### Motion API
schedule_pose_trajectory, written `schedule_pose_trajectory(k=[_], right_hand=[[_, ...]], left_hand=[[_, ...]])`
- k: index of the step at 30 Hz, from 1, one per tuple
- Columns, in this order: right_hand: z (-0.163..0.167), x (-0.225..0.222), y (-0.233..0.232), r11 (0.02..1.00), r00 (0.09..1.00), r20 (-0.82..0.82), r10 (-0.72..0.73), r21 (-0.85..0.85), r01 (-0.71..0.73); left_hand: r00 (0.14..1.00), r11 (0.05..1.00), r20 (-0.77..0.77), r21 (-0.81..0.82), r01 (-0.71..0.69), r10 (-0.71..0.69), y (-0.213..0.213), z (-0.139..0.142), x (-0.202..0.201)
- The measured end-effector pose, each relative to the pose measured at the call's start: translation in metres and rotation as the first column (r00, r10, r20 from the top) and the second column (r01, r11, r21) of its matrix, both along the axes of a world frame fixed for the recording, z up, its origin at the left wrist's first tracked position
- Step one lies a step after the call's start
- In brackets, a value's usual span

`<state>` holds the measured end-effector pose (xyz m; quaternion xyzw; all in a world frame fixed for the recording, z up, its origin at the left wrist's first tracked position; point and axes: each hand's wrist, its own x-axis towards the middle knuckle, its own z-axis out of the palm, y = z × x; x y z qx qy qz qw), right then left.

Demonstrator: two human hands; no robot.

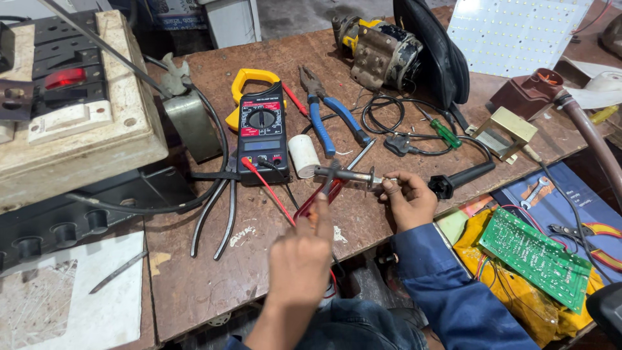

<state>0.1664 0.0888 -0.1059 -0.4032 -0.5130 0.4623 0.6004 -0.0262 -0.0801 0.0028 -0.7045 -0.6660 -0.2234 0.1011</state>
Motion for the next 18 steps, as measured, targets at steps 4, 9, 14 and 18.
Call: schedule_pose_trajectory(k=[4,9,14,18], right_hand=[[0.000,-0.001,-0.001,1.000,1.000,-0.027,-0.004,-0.014,0.004],[0.000,0.002,-0.001,1.000,1.000,-0.008,-0.005,-0.006,0.005],[0.000,0.002,-0.001,1.000,1.000,-0.006,-0.015,-0.023,0.014],[0.002,0.004,0.001,1.000,1.000,0.007,-0.015,-0.017,0.015]], left_hand=[[0.996,0.996,-0.046,0.017,0.082,-0.081,0.003,-0.003,0.029],[0.998,0.998,-0.032,0.033,0.055,-0.054,0.003,-0.002,0.021],[0.997,0.998,-0.041,-0.011,-0.065,0.065,0.000,0.000,-0.003],[1.000,1.000,-0.021,0.003,-0.019,0.019,0.004,0.000,0.010]])
